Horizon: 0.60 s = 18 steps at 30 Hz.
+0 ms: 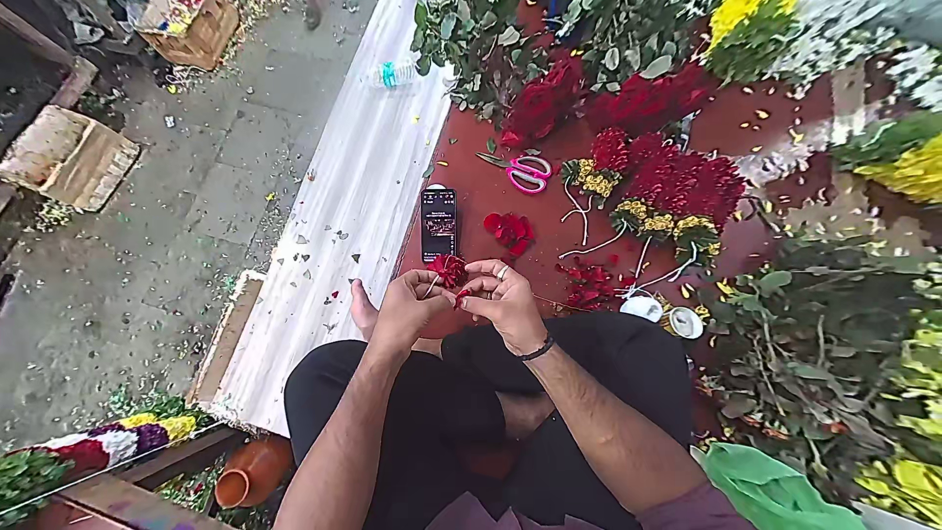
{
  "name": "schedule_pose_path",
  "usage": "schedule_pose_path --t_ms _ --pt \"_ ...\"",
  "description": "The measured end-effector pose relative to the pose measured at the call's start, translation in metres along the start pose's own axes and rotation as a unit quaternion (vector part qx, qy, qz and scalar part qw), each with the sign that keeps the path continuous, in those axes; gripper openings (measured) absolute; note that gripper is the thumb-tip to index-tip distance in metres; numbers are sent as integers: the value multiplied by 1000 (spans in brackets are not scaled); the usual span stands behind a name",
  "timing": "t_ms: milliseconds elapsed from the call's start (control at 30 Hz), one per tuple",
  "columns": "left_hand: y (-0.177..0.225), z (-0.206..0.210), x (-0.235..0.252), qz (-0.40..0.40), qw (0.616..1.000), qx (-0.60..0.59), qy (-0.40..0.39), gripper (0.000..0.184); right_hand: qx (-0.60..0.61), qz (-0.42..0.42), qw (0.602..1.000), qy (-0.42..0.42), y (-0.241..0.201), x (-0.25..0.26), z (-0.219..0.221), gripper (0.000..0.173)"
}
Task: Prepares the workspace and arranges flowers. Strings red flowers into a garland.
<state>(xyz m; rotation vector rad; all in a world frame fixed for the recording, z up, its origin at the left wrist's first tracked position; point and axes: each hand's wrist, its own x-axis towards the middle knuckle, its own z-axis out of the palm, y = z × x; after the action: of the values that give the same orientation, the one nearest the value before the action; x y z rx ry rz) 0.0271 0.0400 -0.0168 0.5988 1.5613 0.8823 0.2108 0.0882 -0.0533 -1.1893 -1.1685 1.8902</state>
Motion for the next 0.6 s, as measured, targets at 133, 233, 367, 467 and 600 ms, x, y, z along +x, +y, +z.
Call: schedule_pose_path --t_ms 133,233,367,467,600 --pt "-2 0 2 6 999 46 -1 20 45 20 998 41 -5 -2 2 55" --pt "-3 1 1 8 996 85 -18 19 53 28 996 69 -5 -1 4 55" --pt "-2 4 1 36 991 117 -46 19 28 27 995 94 1 0 5 54" --pt "-5 3 1 56 990 122 -51 16 10 40 995 88 1 0 5 55" --pt "-8 3 2 70 990 114 -53 11 -14 94 994 59 1 1 0 63"
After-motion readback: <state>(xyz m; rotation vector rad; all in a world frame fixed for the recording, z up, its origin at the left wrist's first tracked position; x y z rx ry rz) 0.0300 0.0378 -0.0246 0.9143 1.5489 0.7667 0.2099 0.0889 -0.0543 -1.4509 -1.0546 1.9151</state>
